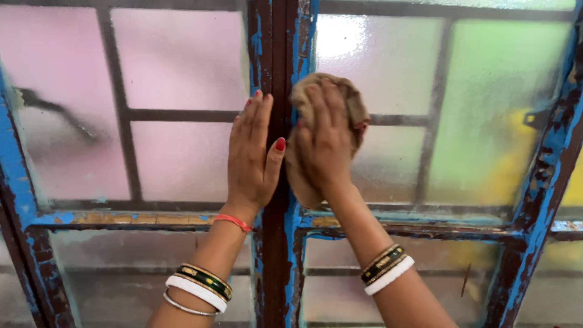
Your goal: The person wipes several frosted glass panes of a window partition with a cloth, then sprays liquid from a bottle onto the glass and continues wiping the surface.
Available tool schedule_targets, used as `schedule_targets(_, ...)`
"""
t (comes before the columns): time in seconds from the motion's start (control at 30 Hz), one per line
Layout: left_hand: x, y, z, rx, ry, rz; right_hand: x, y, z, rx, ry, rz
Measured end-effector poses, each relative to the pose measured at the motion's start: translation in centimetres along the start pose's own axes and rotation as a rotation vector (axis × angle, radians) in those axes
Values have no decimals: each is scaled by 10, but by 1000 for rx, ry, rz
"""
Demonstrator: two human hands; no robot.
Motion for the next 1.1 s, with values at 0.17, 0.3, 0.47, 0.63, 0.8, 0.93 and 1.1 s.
schedule_targets(0.17,0,-8,-36,-65,-56,-88,46,-8,-43,-13,-179,-48)
schedule_targets(0.3,9,-33,-47,-55,-54,-81,53,-43,-57,15,-299,-78)
schedule_targets(0.47,22,-68,-47,-105,-134,-52,49,-86,-77,82,-264,-156)
schedule_targets(0.63,29,-92,-44,-129,-104,-63,44,-112,-76,64,-228,-239)
schedule_targets(0.8,34,-97,-36,-149,-53,-42,26,-133,-62,6,-231,-338)
schedule_targets(0.93,54,-116,-22,-107,122,-63,0,-149,-39,-7,-383,-414)
schedule_targets(1.1,85,-153,-14,-89,337,-104,-40,-165,-12,2,-401,-366)
Point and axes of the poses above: each hand's wrist, its own y-axis towards the middle knuckle, its own x-axis out of the palm, z = x × y, the point moved 9 cm from there along y, towards the middle knuckle, and after that the axes turned 14 degrees about -x, right-handed, at the moved point
